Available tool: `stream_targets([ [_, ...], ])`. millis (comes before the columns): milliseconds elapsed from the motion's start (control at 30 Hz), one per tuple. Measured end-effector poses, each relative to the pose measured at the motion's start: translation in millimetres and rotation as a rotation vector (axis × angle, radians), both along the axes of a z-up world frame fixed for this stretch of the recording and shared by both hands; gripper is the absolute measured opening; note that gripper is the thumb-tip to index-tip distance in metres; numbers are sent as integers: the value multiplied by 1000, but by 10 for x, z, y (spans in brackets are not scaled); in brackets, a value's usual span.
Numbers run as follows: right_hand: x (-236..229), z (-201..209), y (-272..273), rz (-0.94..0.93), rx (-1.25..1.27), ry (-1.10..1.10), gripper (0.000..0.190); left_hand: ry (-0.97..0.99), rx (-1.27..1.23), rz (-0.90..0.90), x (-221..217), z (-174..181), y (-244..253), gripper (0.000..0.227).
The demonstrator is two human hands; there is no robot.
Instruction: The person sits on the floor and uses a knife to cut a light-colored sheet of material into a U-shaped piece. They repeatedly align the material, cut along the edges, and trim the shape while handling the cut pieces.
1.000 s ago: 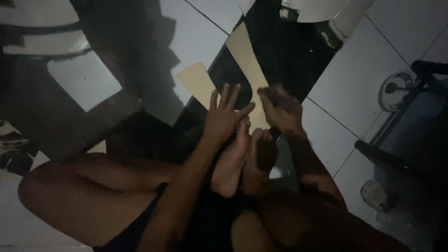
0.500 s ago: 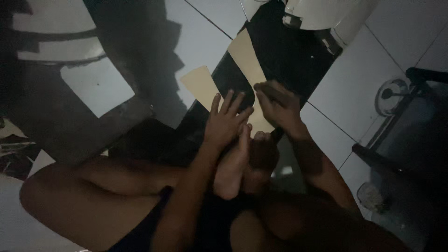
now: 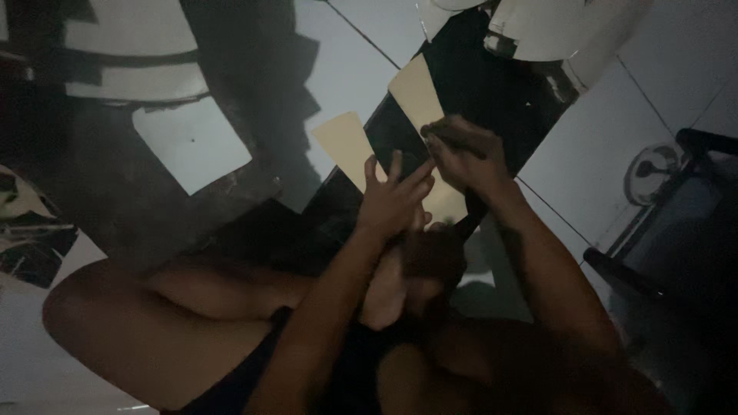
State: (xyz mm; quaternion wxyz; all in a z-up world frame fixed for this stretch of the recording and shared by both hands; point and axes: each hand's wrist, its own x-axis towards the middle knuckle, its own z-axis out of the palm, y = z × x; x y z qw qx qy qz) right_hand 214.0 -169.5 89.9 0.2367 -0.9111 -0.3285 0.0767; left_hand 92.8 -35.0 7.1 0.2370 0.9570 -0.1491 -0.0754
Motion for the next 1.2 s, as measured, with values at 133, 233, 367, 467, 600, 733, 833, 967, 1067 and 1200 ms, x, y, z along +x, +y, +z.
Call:
stream_targets([
  [133, 130, 48, 165, -69, 31, 167, 18, 117, 10, 14, 142, -78, -56, 72],
  [233, 291, -35, 278, -81, 28, 153, 21, 4, -21, 128, 176, -171, -74, 70],
  [367, 421, -152, 353, 13, 0, 64, 19, 15, -55, 208, 187, -223, -156, 68],
  [467, 478, -172, 466, 19, -31, 32, 19, 100, -35, 219, 258, -198, -157, 72],
  [600, 548, -96, 630, -33, 154, 207, 22, 161, -25, 254, 282, -131, -148, 82],
  [733, 615, -25, 787, -100, -33, 196, 26, 117, -48, 292, 247, -106, -141, 82],
  [833, 638, 21, 819, -202, -140, 312, 29, 151, -29, 263, 314, -136, -122, 86],
  [967, 403, 87, 551, -311, -50, 469, 35, 47, -69, 273, 238, -233, -62, 88],
  [1067, 179, 180, 256, -216, -405, 308, 33, -72, -84, 273, 222, -231, 0, 92],
  [1200, 41, 135, 50, -108, -125, 109, 24, 55, -52, 243, 265, -77, 10, 98],
])
